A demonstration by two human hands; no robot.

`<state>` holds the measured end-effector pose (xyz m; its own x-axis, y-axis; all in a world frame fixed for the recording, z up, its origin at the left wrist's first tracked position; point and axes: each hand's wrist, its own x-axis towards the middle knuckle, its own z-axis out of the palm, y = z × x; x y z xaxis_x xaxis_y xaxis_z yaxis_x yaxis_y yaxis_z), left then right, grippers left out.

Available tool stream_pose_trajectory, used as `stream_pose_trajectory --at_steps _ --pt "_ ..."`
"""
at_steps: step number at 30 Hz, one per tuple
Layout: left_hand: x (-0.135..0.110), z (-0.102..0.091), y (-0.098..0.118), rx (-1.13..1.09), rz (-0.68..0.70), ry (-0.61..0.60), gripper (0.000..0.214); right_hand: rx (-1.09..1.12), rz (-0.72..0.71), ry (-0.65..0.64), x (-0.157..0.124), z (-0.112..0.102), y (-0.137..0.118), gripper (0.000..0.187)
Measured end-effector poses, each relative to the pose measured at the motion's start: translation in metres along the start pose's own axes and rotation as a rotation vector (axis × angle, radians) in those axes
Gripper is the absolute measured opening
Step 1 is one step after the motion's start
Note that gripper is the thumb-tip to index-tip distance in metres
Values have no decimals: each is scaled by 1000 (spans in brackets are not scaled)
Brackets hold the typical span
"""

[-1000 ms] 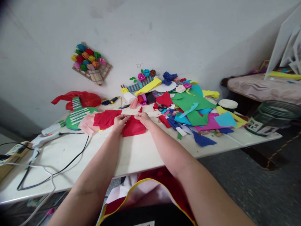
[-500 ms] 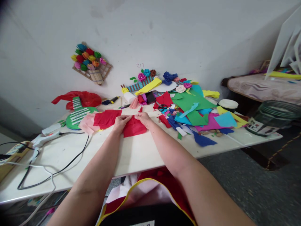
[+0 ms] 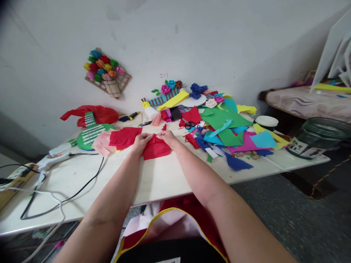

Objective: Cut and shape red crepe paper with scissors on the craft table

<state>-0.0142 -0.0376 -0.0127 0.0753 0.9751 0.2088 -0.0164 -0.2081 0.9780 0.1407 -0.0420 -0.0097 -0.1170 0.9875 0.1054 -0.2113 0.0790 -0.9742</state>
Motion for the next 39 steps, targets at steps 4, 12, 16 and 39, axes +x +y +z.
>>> stream_pose_trajectory --at_steps 4,12,16,39 --pt "2 -1 -2 24 13 -31 36 23 31 -31 -3 0 -4 13" --pt "-2 0 5 -45 -32 -85 38 38 4 -48 -1 -4 -2 17" --pt "-7 1 10 -123 -78 -124 40 21 -15 -30 -2 -4 -4 16" --pt "-8 0 9 -59 -110 -148 37 -86 -76 -14 -3 -1 -6 17"
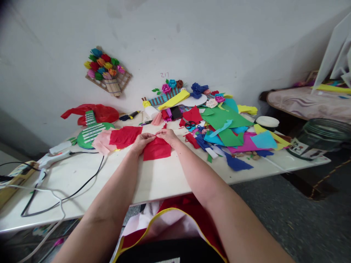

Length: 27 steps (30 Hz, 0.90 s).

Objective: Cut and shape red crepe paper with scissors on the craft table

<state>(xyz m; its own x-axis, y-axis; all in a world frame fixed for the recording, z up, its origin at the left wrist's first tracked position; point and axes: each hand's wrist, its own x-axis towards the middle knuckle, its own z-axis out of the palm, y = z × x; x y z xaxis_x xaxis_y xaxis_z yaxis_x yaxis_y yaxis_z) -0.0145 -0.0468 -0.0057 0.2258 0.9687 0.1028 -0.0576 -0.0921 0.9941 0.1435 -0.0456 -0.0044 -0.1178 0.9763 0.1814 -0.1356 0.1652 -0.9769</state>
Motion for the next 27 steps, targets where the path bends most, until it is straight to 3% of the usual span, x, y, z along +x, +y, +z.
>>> stream_pose_trajectory --at_steps 14,27 --pt "4 -2 -5 43 -39 -12 39 -42 -42 25 -2 2 -2 13" --pt "3 -1 -3 -5 -23 36 33 58 75 15 1 -2 1 22"
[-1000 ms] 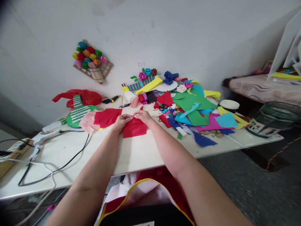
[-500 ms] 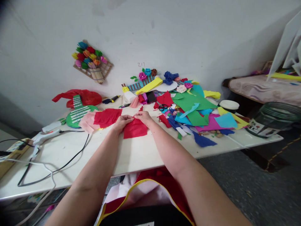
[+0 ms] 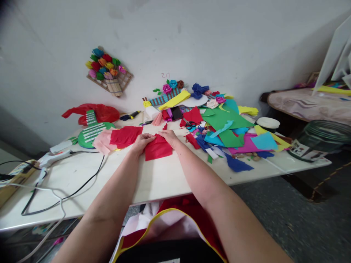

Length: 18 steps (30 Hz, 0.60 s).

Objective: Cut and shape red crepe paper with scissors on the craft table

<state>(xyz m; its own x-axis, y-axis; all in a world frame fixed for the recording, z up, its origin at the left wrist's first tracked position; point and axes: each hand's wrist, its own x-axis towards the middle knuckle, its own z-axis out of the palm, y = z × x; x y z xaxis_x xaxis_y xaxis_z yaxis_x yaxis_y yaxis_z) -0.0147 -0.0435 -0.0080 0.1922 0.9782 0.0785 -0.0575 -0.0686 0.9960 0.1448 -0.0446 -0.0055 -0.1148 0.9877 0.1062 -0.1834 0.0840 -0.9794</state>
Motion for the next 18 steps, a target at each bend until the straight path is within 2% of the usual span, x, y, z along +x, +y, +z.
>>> stream_pose_trajectory --at_steps 8,18 --pt "-1 0 2 -15 12 18 33 -114 -55 11 6 -2 7 19" --pt "-1 -1 1 -53 10 12 33 -65 15 22 0 2 0 14"
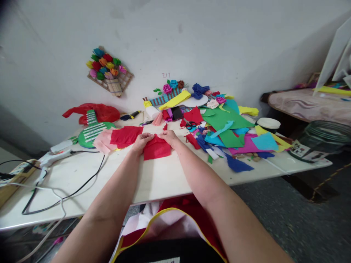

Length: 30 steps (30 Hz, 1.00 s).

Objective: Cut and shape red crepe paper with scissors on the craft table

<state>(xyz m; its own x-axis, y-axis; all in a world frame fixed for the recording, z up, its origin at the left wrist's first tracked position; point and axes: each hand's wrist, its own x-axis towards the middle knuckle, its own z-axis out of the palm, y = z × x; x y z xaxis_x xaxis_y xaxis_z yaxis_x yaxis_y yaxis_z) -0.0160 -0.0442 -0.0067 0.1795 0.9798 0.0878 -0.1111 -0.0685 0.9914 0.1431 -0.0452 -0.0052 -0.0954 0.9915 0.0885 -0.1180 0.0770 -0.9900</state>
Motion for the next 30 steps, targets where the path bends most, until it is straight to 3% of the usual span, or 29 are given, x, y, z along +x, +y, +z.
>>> stream_pose_trajectory --at_steps 30 --pt "6 -3 -8 92 49 5 34 -54 -20 -19 -1 1 -1 13"
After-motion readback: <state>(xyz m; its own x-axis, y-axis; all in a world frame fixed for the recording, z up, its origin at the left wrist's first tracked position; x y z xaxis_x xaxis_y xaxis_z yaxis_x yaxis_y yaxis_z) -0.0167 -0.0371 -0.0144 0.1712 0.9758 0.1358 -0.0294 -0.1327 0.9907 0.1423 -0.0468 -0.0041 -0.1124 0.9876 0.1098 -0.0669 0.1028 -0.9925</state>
